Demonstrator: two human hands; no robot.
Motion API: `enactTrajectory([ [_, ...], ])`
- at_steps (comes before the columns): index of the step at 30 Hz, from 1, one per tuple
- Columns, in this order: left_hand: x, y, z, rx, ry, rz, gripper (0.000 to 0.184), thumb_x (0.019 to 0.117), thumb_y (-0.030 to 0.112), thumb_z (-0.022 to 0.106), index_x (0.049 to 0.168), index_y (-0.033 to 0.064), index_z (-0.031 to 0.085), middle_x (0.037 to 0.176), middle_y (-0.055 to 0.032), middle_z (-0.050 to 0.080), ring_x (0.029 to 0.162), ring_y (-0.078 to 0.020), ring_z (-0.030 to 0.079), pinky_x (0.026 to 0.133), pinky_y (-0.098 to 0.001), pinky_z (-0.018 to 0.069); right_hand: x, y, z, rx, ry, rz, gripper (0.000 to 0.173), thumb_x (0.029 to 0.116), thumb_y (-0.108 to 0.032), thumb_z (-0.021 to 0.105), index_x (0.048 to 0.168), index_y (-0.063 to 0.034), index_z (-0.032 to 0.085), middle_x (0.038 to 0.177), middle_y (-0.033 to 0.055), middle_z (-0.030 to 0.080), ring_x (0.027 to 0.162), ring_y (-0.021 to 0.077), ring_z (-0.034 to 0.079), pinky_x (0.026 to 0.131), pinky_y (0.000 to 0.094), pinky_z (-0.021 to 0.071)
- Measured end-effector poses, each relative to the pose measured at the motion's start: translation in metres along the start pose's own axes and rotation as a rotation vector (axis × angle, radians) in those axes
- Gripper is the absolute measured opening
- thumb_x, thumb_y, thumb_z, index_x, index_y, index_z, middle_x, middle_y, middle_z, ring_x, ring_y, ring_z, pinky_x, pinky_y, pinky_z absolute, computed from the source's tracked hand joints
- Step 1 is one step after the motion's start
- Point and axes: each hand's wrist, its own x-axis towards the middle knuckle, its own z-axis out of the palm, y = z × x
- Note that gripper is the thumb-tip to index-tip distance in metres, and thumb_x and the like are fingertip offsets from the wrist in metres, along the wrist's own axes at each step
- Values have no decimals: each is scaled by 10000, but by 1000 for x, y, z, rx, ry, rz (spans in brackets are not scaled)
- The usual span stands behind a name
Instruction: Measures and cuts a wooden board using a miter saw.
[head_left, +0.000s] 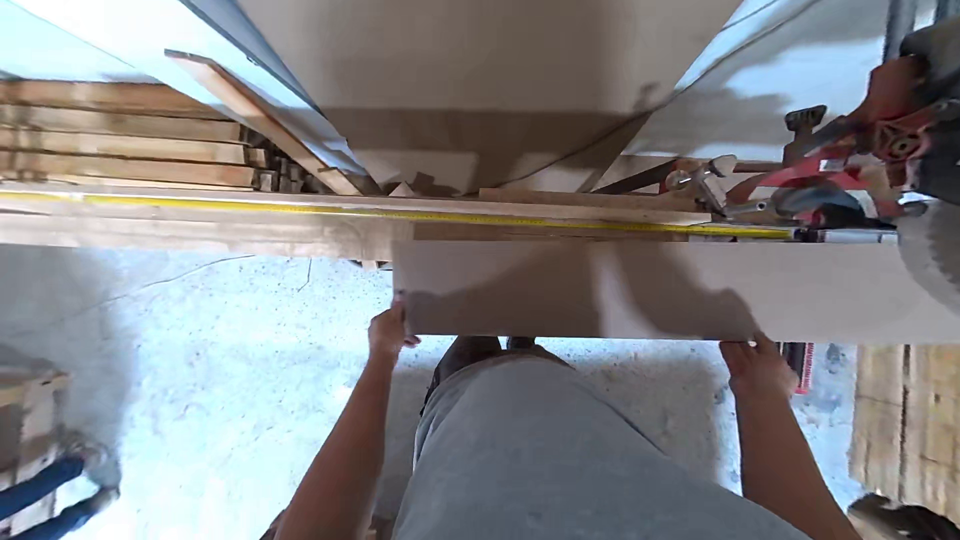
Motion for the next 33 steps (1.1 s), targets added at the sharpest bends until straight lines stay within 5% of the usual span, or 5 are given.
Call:
enactTrajectory([
  [3, -13, 23, 34, -115, -161, -12, 733, 1066, 622, 343, 1186, -37, 641, 913, -235, 735, 710, -333, 753, 659, -496, 649, -24, 25, 20, -94, -197, 70, 499, 1098, -440, 412, 1438, -80, 479, 1192, 127, 702, 965, 214, 718, 800, 392, 604],
  [7, -12, 34, 65, -55, -262, 72, 641, 1098, 535, 352, 1214, -25, 641, 931, -222, 744, 734, -315, 765, 702, -498, 658, -39, 21, 76, -117, -105, 85, 507, 1040, -341, 605, 1414, -21, 481, 1213, 185, 644, 951, 263, 702, 790, 422, 613],
  [13, 20, 65, 62, 119, -339, 223, 603, 1106, 510, 349, 1187, 6, 670, 937, -185, 757, 789, -286, 770, 774, -501, 644, -12, 9, 86, -376, -82, 70, 522, 1015, -441, 623, 1270, 7, 542, 907, 141, 653, 627, 191, 622, 572, 360, 555],
  [16, 35, 68, 58, 129, -288, 304, 508, 1078, 473, 484, 1201, 19, 675, 1067, -219, 714, 1012, -370, 701, 934, -627, 528, -12, 11, 92, -391, -76, 76, 489, 1027, -452, 597, 1221, -5, 558, 834, 119, 635, 579, 178, 593, 536, 345, 533],
  [33, 40, 85, 48, -41, -314, 347, 423, 1088, 360, 509, 1391, 83, 611, 1194, -211, 698, 1134, -382, 666, 1012, -644, 480, -51, 2, 109, -477, -82, 77, 426, 1071, -436, 496, 1167, -27, 565, 782, 91, 598, 572, 156, 558, 520, 324, 511],
])
